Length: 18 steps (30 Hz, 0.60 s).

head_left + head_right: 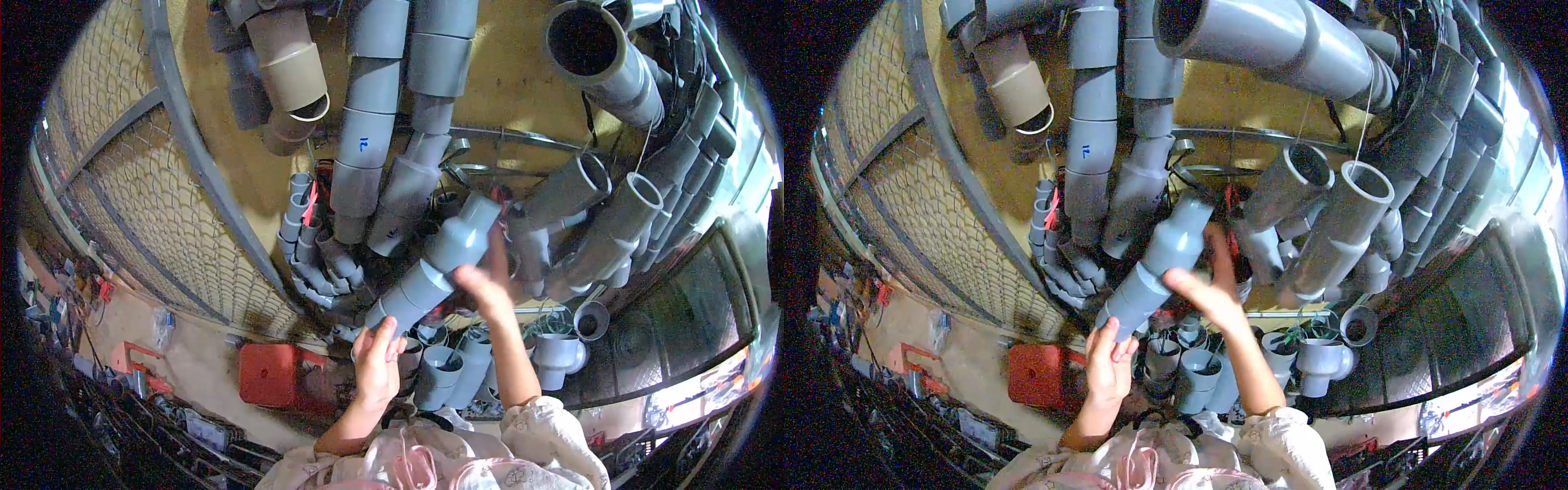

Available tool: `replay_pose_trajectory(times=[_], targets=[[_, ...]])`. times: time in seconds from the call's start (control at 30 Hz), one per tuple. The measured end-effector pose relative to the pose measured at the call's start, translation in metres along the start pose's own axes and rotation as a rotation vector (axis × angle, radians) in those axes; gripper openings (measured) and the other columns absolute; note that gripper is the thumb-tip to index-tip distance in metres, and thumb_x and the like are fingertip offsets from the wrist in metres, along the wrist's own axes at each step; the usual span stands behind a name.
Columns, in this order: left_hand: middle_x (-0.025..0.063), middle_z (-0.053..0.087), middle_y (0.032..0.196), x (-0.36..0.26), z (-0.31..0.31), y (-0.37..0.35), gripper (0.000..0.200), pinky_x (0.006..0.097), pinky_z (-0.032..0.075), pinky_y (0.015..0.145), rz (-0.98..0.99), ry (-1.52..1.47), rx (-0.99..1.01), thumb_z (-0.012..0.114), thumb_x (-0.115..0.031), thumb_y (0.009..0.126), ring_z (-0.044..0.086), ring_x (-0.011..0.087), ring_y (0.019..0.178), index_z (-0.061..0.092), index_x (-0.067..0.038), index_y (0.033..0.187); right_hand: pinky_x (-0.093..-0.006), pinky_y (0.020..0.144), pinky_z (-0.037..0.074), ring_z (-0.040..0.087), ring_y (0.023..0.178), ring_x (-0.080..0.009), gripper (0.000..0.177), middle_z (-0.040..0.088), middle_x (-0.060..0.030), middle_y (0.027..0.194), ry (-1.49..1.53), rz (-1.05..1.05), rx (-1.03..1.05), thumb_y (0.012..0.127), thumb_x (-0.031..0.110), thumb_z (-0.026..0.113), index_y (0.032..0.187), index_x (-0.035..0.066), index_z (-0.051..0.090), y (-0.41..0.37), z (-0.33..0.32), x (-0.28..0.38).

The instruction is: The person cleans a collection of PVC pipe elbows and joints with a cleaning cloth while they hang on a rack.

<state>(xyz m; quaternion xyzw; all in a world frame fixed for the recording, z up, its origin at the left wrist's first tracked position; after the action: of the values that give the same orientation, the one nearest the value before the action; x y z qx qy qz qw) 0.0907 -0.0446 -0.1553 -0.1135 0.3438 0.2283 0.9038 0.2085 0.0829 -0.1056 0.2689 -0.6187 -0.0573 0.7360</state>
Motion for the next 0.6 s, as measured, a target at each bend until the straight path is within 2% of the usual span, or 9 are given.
replay_pose_trajectory(times=[0.03,0.13,0.17,0.23,0.27,0.33,0.43,0.53,0.6], targets=[[-0.0067,0.040,0.059,-0.001,0.000,-0.001,0.008,0.0219,0.028,0.051,0.014,0.007,-0.015,0.054,-0.012,0.081,0.029,0.0031,0.049,0.050,-0.007,0.075,-0.0359,0.098,0.019,0.029,0.117,-0.0267,0.093,0.036,-0.0176,0.121,-0.081,-0.031,0.065,0.057,0.039,0.072,0.125,-0.001,0.024,-0.004,0.008,0.018],[-0.0057,0.044,0.064,0.001,-0.006,-0.005,0.007,0.0217,0.029,0.052,0.057,0.068,-0.004,0.055,-0.011,0.080,0.033,0.0037,0.051,0.052,-0.006,0.076,-0.0356,0.098,0.019,0.030,0.116,-0.0260,0.087,0.034,-0.0172,0.122,-0.059,-0.018,-0.045,0.060,0.036,0.071,0.125,0.000,0.024,-0.018,0.006,-0.001],[-0.0038,0.048,0.068,-0.001,-0.005,-0.009,0.005,0.0214,0.030,0.052,0.080,0.124,0.006,0.056,-0.009,0.078,0.036,0.0050,0.053,0.053,-0.005,0.077,-0.0355,0.098,0.019,0.029,0.116,-0.0257,0.086,0.034,-0.0171,0.122,-0.030,0.025,-0.060,0.062,0.036,0.070,0.125,0.000,0.024,-0.025,0.004,-0.011],[-0.0025,0.050,0.064,0.004,-0.013,-0.016,0.006,0.0214,0.030,0.051,0.107,0.174,0.102,0.058,-0.008,0.075,0.039,0.0057,0.054,0.055,-0.004,0.073,-0.0353,0.098,0.020,0.029,0.116,-0.0250,0.083,0.033,-0.0167,0.123,0.029,0.110,-0.090,0.065,0.035,0.068,0.125,-0.001,0.024,-0.034,0.001,-0.023],[-0.0026,0.049,0.062,0.005,-0.016,-0.019,0.007,0.0215,0.030,0.050,0.123,0.229,0.129,0.059,-0.008,0.075,0.039,0.0054,0.053,0.055,-0.003,0.071,-0.0347,0.098,0.020,0.029,0.117,-0.0243,0.080,0.032,-0.0158,0.124,0.101,0.126,-0.025,0.068,0.035,0.065,0.125,-0.001,0.023,-0.036,0.006,-0.013],[-0.0012,0.054,0.067,0.007,-0.025,-0.022,0.008,0.0210,0.035,0.054,0.122,0.254,0.122,0.060,-0.008,0.073,0.047,0.0059,0.060,0.058,0.000,0.074,-0.0346,0.096,0.024,0.034,0.112,-0.0234,0.079,0.036,-0.0135,0.121,0.163,0.169,-0.115,0.066,0.035,0.066,0.124,-0.001,0.026,-0.048,0.004,-0.034],[0.0011,0.059,0.076,0.007,-0.039,-0.025,0.013,0.0214,0.040,0.062,0.164,0.384,0.137,0.061,-0.008,0.073,0.052,0.0073,0.069,0.061,0.002,0.081,-0.0344,0.092,0.028,0.039,0.106,-0.0214,0.077,0.041,-0.0114,0.116,0.253,0.277,0.083,0.064,0.033,0.068,0.122,0.000,0.030,-0.059,0.006,-0.049],[-0.0003,0.059,0.070,0.001,-0.045,-0.029,0.013,0.0214,0.039,0.055,0.313,0.586,0.191,0.062,-0.010,0.073,0.051,0.0059,0.063,0.061,0.003,0.078,-0.0332,0.088,0.032,0.043,0.101,-0.0189,0.074,0.046,-0.0095,0.110,0.429,0.318,0.199,0.061,0.034,0.069,0.119,0.002,0.035,-0.072,0.012,-0.056],[0.0015,0.058,0.060,-0.004,-0.045,-0.031,0.012,0.0221,0.037,0.046,0.435,0.778,0.257,0.065,-0.010,0.069,0.050,0.0073,0.051,0.061,0.001,0.072,-0.0341,0.086,0.036,0.047,0.098,-0.0210,0.071,0.047,-0.0123,0.107,0.565,0.304,0.267,0.060,0.033,0.070,0.115,0.005,0.035,-0.076,0.020,-0.052]])
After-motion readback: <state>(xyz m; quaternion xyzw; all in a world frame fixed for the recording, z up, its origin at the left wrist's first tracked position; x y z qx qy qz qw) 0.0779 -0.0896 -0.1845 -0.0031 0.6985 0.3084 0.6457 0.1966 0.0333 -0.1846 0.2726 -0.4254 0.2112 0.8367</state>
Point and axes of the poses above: each hand's wrist, its own y-axis towards the middle knuckle, its own z-axis out of the palm, x = y × z, the point moved 5 cm from there along y, towards the middle knuckle
